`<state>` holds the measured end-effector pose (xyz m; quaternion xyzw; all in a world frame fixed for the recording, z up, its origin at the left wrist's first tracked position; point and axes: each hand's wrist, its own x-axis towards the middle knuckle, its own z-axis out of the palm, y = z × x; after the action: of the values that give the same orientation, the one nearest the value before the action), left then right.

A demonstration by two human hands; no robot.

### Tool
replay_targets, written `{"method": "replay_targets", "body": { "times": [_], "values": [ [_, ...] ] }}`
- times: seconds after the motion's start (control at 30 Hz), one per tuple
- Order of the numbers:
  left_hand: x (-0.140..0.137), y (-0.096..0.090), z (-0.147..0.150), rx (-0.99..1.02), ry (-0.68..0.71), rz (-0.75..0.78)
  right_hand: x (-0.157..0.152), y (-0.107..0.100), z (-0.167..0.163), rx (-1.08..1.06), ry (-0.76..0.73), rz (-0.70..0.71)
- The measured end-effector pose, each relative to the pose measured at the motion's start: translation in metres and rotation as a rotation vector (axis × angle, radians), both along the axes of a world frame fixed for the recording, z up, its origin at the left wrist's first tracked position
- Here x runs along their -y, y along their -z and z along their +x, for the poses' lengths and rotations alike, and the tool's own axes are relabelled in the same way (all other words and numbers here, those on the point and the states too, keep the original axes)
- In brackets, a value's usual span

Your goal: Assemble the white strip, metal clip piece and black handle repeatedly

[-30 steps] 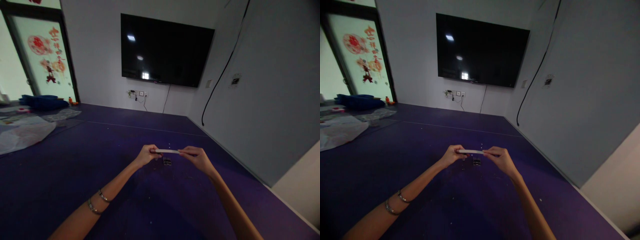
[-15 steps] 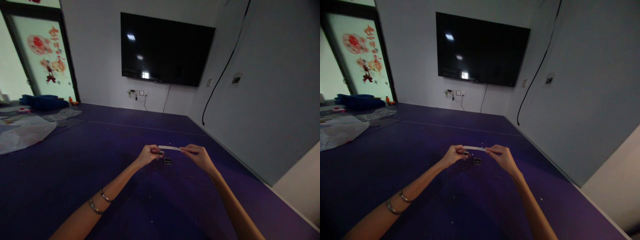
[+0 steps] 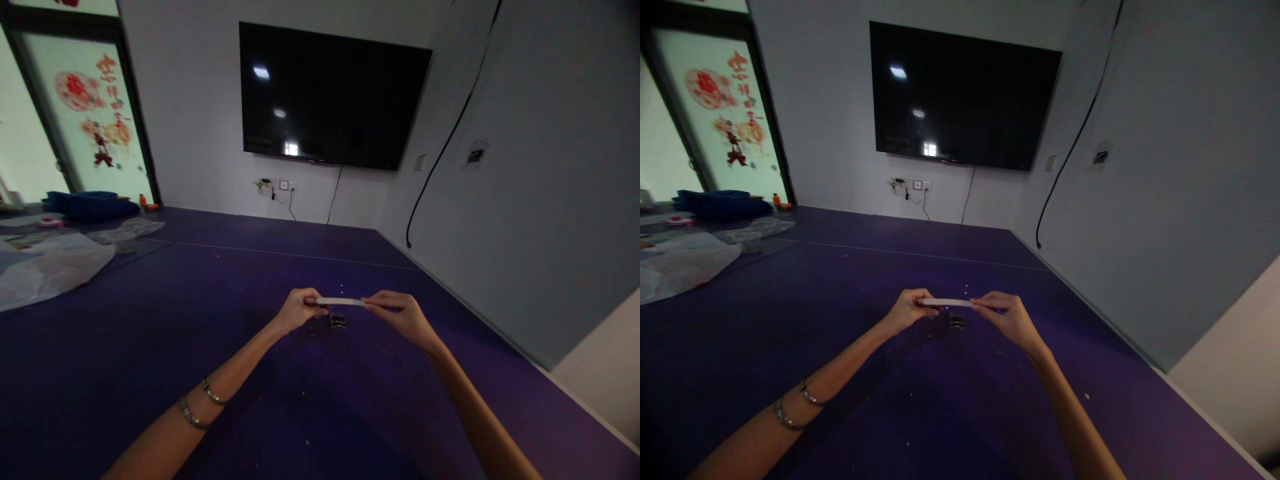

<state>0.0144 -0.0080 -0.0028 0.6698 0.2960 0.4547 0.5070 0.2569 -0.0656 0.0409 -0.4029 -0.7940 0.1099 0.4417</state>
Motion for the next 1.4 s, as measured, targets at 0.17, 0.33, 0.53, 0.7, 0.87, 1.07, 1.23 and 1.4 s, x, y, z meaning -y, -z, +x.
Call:
{"method": "replay_targets", "body": {
  "times": [0.17, 0.33, 0.53, 0.7, 0.87, 1.07, 1.23, 1.4],
  "values": [
    [-0.0009, -0.0009, -0.0026, 0.022, -0.015, -0.007, -0.0014, 0.0014, 0.0017, -0.035, 0.056, -0.011],
    [-0.0003, -0.0002, -0.0027, -0.006, -0.008, -0.012, -0.0006, 0.0009, -0.0016, -0.016, -0.014, -0.035],
    [-0.0006, -0.0003, -0.0030, 0.023, 0.001, -0.008, -0.0013, 0.0006, 0.0018, -0.036, 0.034, -0.021],
    [-0.0023, -0.0013, -0.0026, -0.003, -0.049, -0.027, 0.0031, -0.0025, -0.0068, -0.008, -0.021, -0.049],
    [-0.0003, -0.0033, -0.0037, -0.004, -0.033, 0.001, 0.0023, -0.0028, -0.0056, -0.032, 0.005, -0.033],
    [0.0017, -0.0034, -0.0033, -0.029, -0.033, 0.025, 0.0015, -0.0026, -0.0032, -0.017, 0.000, -0.030],
    [0.0006, -0.0012, -0.0029, -0.016, -0.039, 0.014, 0.0005, -0.0007, -0.0017, -0.029, 0.063, -0.018],
    [0.0022, -0.0042, -0.0033, -0.043, -0.040, 0.033, 0.0018, -0.0025, -0.0070, -0.017, -0.007, -0.014]
  ]
}}
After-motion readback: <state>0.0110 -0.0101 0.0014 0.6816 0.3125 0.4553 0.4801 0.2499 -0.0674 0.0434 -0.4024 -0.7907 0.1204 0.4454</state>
